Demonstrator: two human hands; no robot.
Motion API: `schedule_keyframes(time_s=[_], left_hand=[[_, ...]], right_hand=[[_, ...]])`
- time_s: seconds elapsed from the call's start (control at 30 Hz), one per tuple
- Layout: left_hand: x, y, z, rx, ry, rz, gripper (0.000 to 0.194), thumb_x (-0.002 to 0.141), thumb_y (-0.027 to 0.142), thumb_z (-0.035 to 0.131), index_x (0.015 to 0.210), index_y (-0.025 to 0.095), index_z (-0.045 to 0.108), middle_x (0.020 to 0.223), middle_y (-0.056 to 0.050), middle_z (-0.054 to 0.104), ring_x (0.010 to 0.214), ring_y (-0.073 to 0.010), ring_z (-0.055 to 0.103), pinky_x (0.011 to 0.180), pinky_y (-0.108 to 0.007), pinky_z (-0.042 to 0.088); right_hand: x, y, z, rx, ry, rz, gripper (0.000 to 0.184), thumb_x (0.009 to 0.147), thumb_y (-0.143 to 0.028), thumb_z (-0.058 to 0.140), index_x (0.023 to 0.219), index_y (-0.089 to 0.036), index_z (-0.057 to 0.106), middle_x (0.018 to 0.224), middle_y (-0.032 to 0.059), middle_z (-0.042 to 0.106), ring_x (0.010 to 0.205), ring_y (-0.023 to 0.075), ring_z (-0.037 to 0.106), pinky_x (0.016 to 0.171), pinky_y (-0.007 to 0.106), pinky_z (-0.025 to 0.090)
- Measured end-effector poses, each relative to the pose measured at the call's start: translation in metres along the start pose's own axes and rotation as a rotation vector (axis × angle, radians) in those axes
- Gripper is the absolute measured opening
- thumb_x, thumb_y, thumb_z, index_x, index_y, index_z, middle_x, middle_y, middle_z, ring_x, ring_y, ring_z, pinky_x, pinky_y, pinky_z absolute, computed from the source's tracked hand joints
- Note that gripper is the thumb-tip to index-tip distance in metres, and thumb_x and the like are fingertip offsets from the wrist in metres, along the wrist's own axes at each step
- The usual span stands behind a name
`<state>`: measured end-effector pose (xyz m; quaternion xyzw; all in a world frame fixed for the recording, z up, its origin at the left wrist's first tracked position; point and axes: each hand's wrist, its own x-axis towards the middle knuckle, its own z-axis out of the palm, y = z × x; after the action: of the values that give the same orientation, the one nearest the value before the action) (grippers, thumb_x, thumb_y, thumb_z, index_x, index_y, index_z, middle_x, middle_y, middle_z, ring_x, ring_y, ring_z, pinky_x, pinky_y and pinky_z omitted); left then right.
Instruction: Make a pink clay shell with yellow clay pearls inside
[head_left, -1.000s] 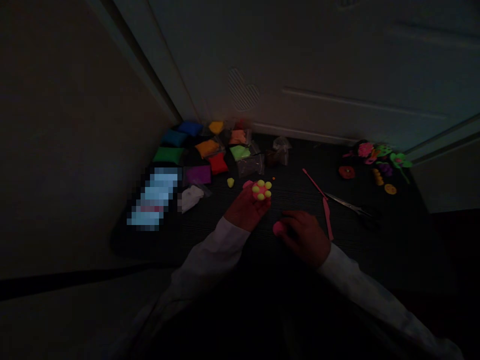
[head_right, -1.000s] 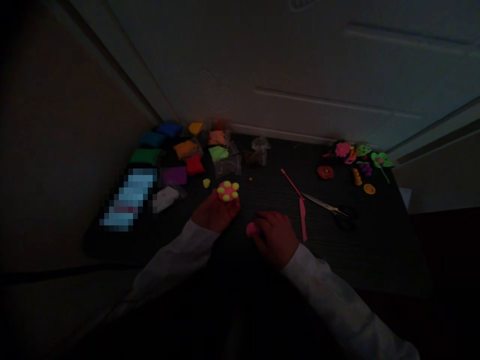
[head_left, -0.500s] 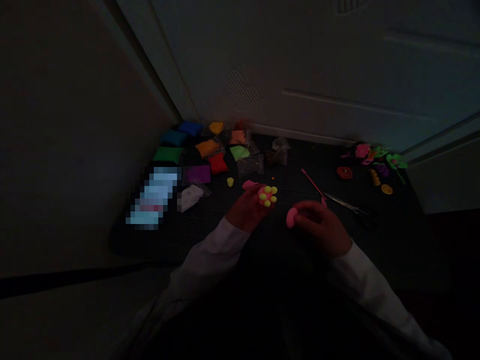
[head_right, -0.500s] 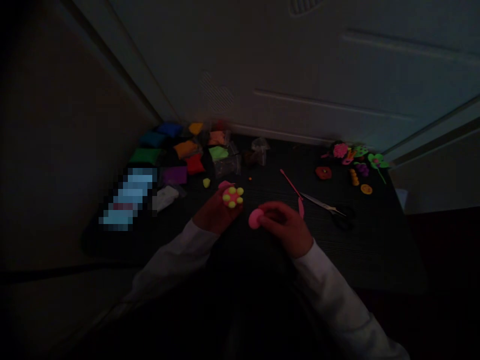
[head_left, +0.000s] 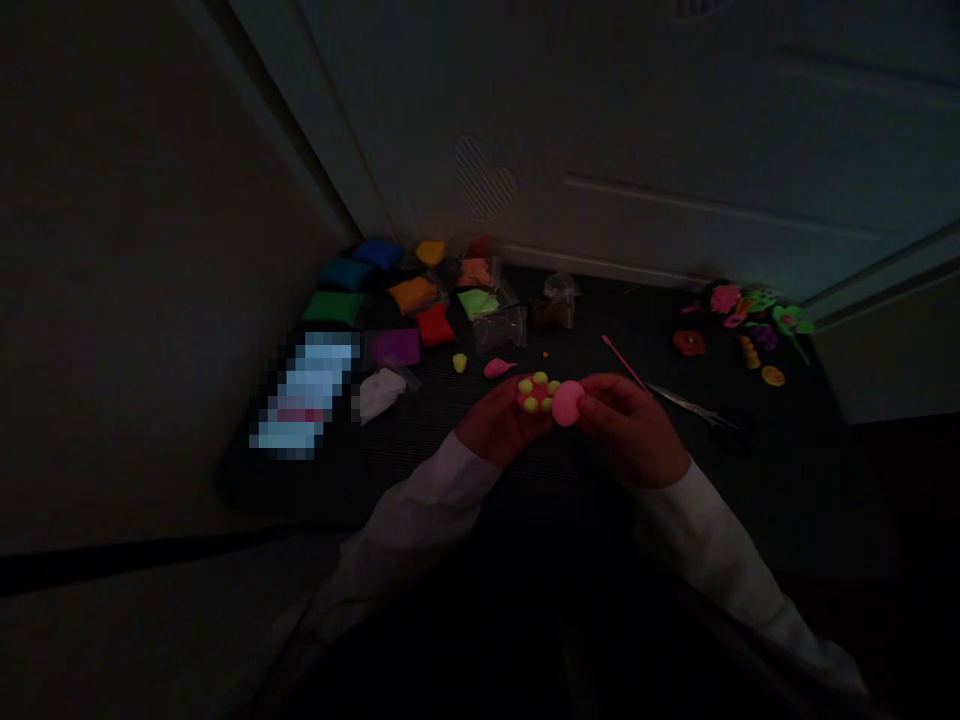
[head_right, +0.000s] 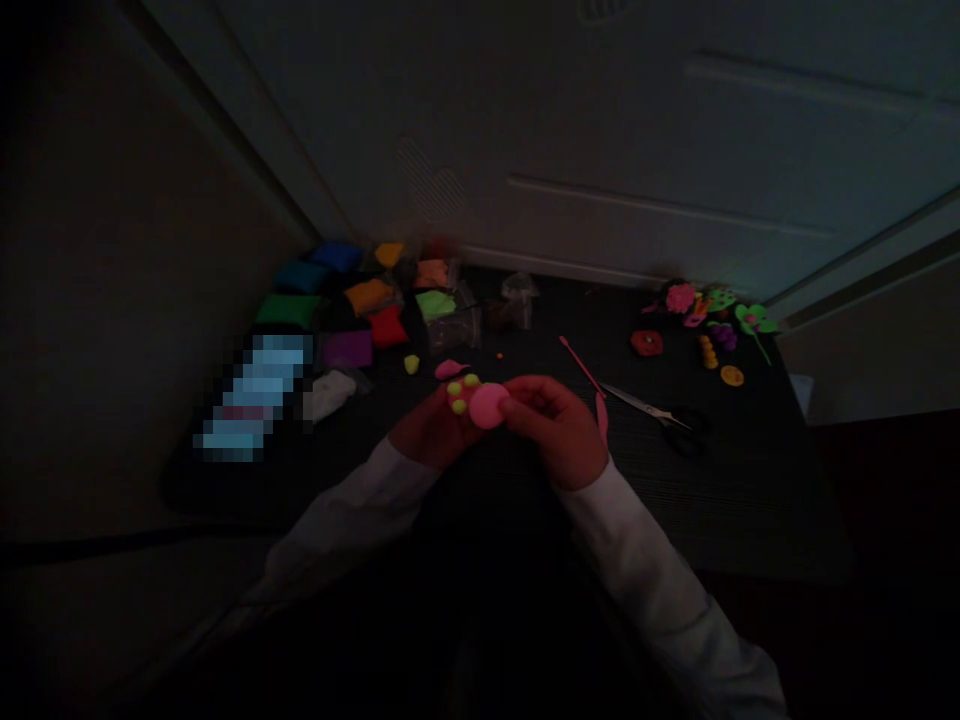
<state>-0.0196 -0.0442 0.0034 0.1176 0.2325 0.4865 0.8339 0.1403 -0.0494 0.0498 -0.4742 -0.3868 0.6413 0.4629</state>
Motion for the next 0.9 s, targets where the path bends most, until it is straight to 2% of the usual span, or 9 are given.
schedule_keyframes(time_s=[0.3, 0.9], left_hand=[[-0.001, 0.001, 0.003, -0.04, 0.059, -0.027, 0.015, 0.082, 0.023, 0.052, 0.092, 0.018, 0.062, 0.087, -0.002, 0.069, 0.075, -0.0137, 0.065, 0.065, -0.025, 0.053], [-0.002, 0.002, 0.008, -0.047, 0.099, -0.038, 0.017, 0.086, 0.022, 0.044, 0.093, 0.017, 0.059, 0.085, -0.003, 0.068, 0.073, -0.0129, 0.065, 0.066, -0.026, 0.052]], right_hand=[[0.009, 0.001, 0.009, 0.021, 0.054, -0.032, 0.024, 0.057, -0.026, 0.076, 0.075, -0.02, 0.061, 0.062, -0.0055, 0.061, 0.052, 0.005, 0.054, 0.048, 0.018, 0.041], [0.011, 0.002, 0.012, 0.045, 0.065, -0.042, 0.024, 0.056, -0.023, 0.076, 0.074, -0.019, 0.061, 0.06, -0.0062, 0.061, 0.05, 0.0051, 0.053, 0.049, 0.019, 0.041]])
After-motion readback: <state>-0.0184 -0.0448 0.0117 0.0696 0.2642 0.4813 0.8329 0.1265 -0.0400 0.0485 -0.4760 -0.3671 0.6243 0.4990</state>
